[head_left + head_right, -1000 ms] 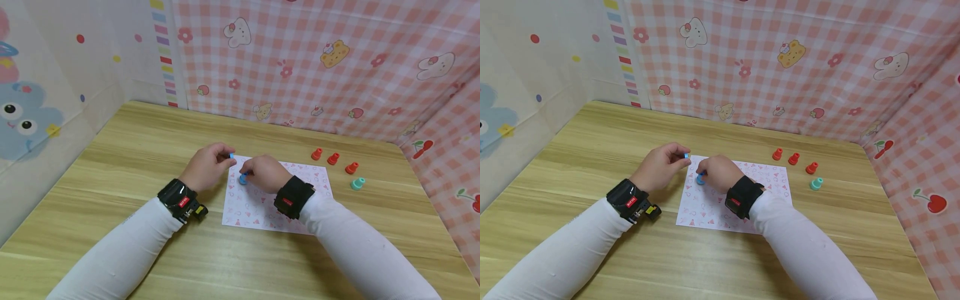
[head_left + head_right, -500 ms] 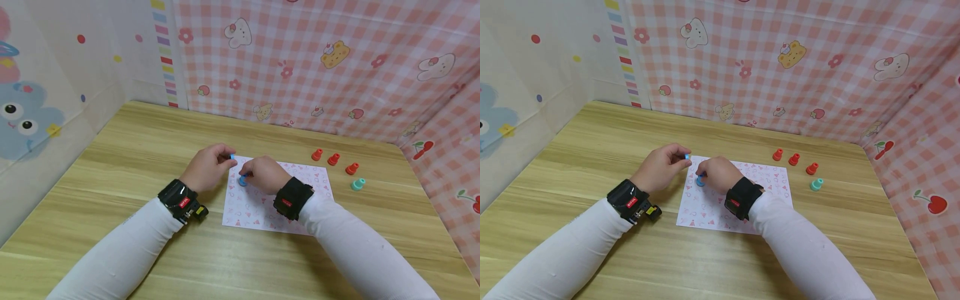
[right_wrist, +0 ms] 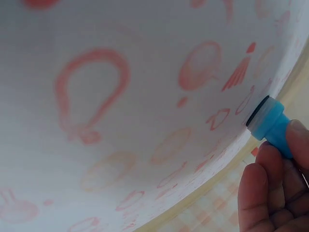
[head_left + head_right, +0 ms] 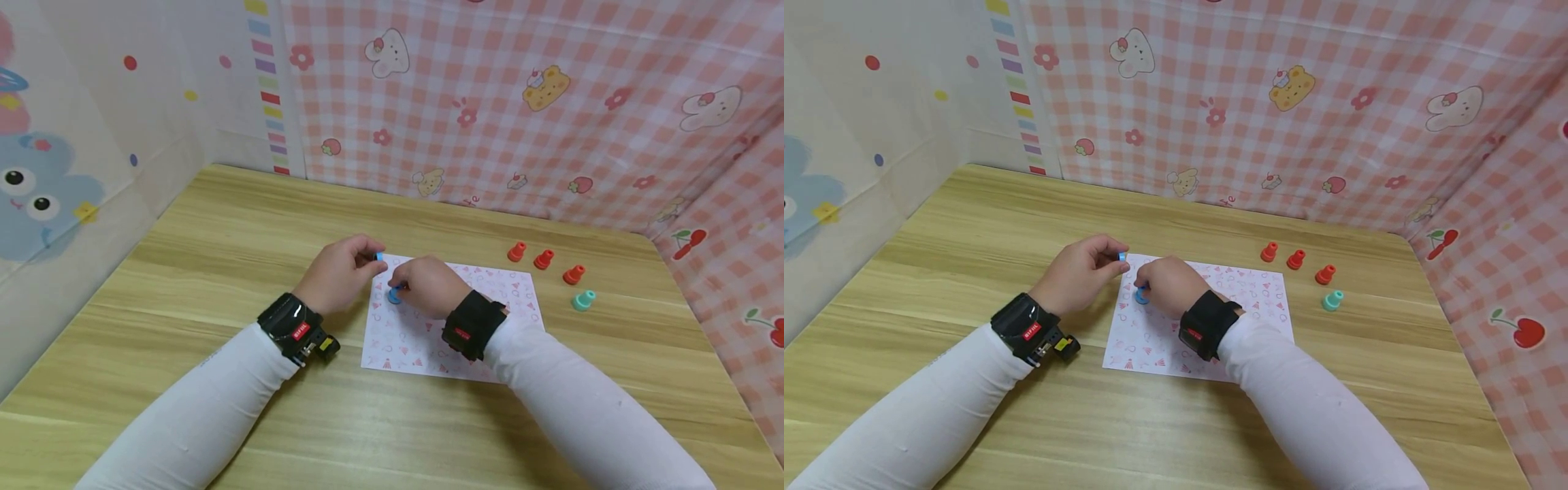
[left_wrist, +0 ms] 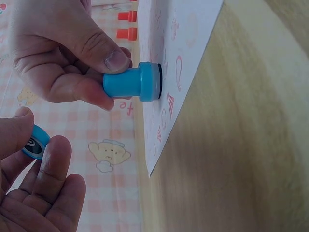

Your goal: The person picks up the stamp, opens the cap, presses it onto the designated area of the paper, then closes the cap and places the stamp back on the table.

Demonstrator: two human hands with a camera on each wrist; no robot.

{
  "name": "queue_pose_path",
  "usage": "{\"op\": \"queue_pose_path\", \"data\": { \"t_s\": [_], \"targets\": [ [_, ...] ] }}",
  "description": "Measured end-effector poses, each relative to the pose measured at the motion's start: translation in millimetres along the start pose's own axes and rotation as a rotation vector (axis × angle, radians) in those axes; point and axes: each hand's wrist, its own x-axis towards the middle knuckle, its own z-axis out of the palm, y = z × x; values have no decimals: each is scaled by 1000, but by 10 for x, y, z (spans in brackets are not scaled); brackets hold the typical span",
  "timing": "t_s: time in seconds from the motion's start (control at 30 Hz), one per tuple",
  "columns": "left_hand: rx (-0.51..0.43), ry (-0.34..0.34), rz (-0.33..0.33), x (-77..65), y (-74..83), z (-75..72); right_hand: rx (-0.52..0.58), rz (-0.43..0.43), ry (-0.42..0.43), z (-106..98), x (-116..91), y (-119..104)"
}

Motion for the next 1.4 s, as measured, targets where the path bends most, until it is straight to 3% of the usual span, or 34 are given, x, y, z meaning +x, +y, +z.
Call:
{"op": "queue_pose_path", "data": {
  "t_s": [0.53,1.4],
  "targets": [
    [3,10,20,-3,-12,23,-17,22,17,-6,3,-80],
    [-9,-4,-5,-11,5,43,-6,61,12,22,5,-46]
  ]
}}
